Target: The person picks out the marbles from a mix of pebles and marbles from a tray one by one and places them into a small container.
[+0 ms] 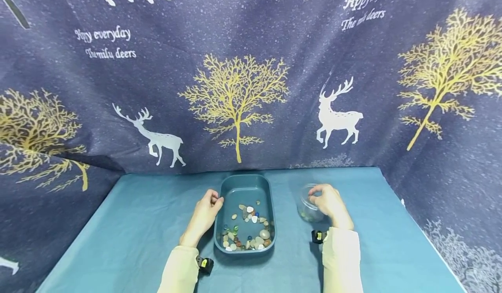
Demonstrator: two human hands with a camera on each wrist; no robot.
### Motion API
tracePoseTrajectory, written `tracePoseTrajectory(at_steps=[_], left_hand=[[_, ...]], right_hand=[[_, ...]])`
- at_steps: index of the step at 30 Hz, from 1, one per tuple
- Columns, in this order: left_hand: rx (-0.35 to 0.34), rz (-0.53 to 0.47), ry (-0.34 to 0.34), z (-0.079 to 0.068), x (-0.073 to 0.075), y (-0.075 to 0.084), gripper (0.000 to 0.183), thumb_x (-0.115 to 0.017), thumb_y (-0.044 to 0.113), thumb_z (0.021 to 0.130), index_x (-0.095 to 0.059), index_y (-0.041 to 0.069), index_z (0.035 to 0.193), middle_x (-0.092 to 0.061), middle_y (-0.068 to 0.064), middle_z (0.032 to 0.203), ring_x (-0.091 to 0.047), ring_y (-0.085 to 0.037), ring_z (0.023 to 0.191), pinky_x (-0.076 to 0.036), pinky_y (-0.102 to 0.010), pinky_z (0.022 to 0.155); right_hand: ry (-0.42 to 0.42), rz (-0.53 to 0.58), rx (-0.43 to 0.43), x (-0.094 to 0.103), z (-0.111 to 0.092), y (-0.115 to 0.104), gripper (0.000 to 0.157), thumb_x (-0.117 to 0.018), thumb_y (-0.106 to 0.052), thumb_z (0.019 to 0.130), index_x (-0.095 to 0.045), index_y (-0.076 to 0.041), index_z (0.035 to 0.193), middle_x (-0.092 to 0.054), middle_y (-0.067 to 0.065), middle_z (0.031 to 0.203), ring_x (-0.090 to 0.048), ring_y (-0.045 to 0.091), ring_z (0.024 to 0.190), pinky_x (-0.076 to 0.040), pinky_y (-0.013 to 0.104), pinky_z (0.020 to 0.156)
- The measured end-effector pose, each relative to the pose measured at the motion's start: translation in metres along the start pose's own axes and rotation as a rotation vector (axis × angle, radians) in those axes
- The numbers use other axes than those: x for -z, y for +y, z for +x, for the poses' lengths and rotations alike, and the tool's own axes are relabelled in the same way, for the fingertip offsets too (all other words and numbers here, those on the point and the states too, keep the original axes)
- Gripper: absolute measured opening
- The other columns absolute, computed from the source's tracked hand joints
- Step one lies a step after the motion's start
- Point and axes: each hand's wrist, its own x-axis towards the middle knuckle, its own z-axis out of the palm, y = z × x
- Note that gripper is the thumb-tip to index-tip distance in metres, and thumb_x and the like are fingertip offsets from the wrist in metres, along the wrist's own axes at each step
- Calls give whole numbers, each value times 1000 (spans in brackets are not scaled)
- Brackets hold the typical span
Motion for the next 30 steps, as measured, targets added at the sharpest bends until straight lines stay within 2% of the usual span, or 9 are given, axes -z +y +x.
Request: tracePoseTrajectory(at_steps=[7,12,21,26,30], left_hand=[[-15,-18,15,0,3,4,13,-59,25,99,-52,14,98,-55,4,77,-49,-14,62,-40,-33,60],[-14,-1,12,-1,2,3,13,-59,25,98,-52,14,98,-55,5,77,-50,-13,62,-40,-33,61],[-23,-5,10,-3,0,2,13,-59,25,98,-53,14,99,-56,5,78,-50,-13,64,-41,-33,62],[-19,0,9,-1,1,3,13,-59,26,98,-53,14,100,-56,5,79,-51,-13,65,-42,-33,63],[-14,11,12,0,0,3,13,-59,26,98,-53,15,100,-57,5,79,-51,-13,65,-42,-34,64]], right_hand=[[-4,21,-19,4,3,-2,30,-69,-19,85,-69,-4,111,-59,30,122,-51,53,113,-42,59,87],[5,22,-5,2,-1,-1,27,-67,-19,89,-70,-5,111,-59,28,124,-51,52,115,-42,60,89],[141,-27,169,12,-9,-13,19,-65,-14,92,-71,-2,106,-63,24,116,-54,46,114,-39,57,96],[165,-17,261,18,-11,-35,22,-65,-13,93,-67,-2,112,-62,22,119,-54,42,115,-39,55,96],[141,3,321,17,-10,-55,24,-64,-13,94,-66,-2,115,-62,19,120,-54,40,116,-39,55,96]])
